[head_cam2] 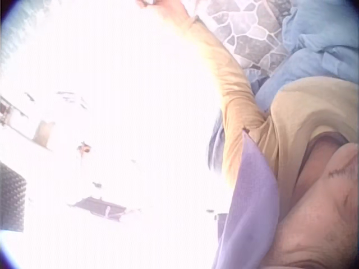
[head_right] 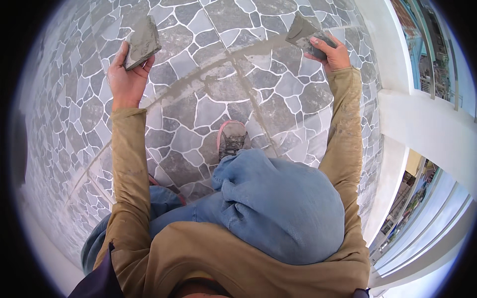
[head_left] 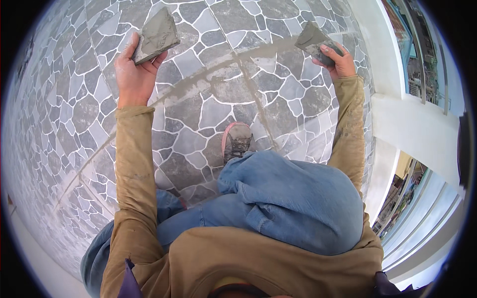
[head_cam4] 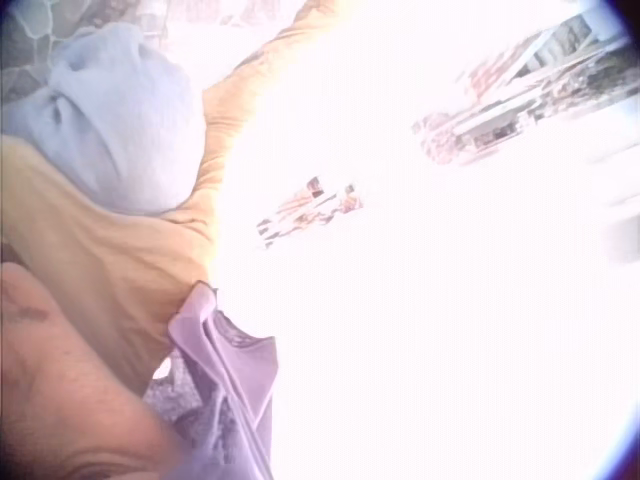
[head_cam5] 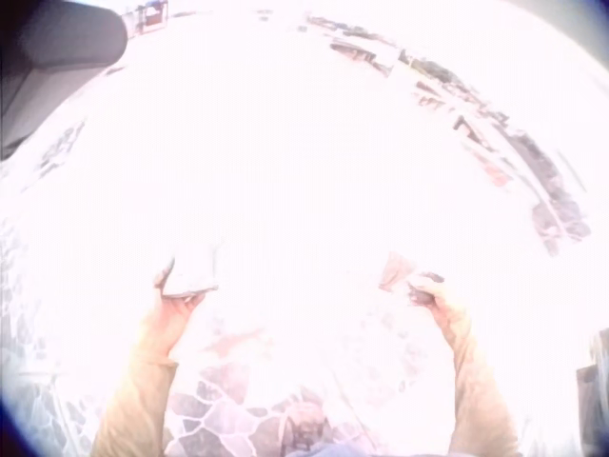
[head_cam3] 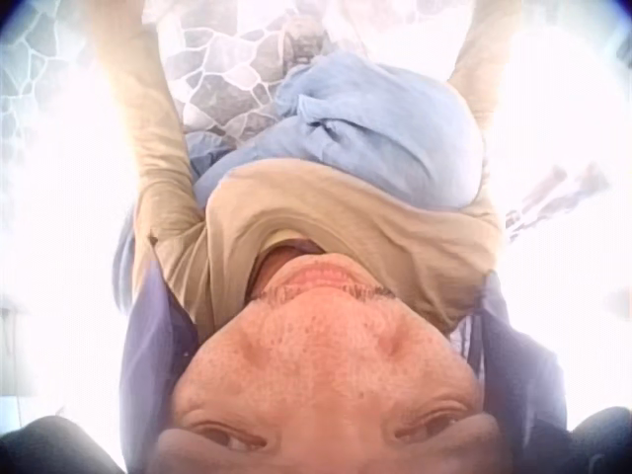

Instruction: The person applies grout into the seams between stone-pattern floor tiles using a small scraper, repeatedly picking up grout from a large fragment of a tile held in the other hand.

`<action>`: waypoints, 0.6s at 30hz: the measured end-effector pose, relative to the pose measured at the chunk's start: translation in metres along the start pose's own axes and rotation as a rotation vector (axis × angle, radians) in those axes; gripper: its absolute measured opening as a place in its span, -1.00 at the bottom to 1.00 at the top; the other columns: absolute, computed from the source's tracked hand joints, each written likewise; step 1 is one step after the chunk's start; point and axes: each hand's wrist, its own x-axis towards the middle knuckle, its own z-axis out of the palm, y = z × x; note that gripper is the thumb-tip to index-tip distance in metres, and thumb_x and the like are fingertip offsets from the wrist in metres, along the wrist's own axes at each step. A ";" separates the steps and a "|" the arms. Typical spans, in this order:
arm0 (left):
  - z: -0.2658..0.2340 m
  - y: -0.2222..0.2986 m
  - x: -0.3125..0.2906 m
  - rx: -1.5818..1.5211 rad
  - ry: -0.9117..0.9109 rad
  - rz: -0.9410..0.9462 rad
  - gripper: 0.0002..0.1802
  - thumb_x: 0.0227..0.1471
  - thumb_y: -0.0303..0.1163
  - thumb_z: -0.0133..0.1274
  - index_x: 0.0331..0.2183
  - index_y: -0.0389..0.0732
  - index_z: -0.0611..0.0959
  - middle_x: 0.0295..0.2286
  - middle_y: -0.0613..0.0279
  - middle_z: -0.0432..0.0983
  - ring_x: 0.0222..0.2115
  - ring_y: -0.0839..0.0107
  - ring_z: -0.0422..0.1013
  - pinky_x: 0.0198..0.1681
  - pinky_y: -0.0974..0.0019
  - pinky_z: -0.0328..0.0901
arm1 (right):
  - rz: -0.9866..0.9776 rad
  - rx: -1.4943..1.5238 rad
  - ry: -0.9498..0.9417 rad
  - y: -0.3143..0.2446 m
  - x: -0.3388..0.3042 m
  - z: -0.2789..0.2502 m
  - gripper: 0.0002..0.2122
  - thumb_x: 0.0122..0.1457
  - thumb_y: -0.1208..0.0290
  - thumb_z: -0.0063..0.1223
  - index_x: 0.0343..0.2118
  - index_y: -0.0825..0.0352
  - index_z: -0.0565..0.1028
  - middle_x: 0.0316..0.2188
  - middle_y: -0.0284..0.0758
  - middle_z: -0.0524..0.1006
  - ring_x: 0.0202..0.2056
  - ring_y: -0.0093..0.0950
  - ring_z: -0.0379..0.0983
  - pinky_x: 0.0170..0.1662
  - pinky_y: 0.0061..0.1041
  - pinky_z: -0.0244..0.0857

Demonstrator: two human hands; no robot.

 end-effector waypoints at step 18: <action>0.020 -0.022 0.000 0.047 0.022 -0.047 -0.67 0.26 -0.26 -0.14 -0.13 -0.34 0.50 -0.21 0.08 0.53 -0.22 0.24 0.52 -0.20 0.17 0.48 | -0.836 -1.519 -0.314 0.154 -0.043 0.122 -0.54 0.05 0.50 -0.04 0.10 0.25 0.38 0.05 -0.26 0.43 -0.05 -0.27 0.37 -0.10 -0.31 0.30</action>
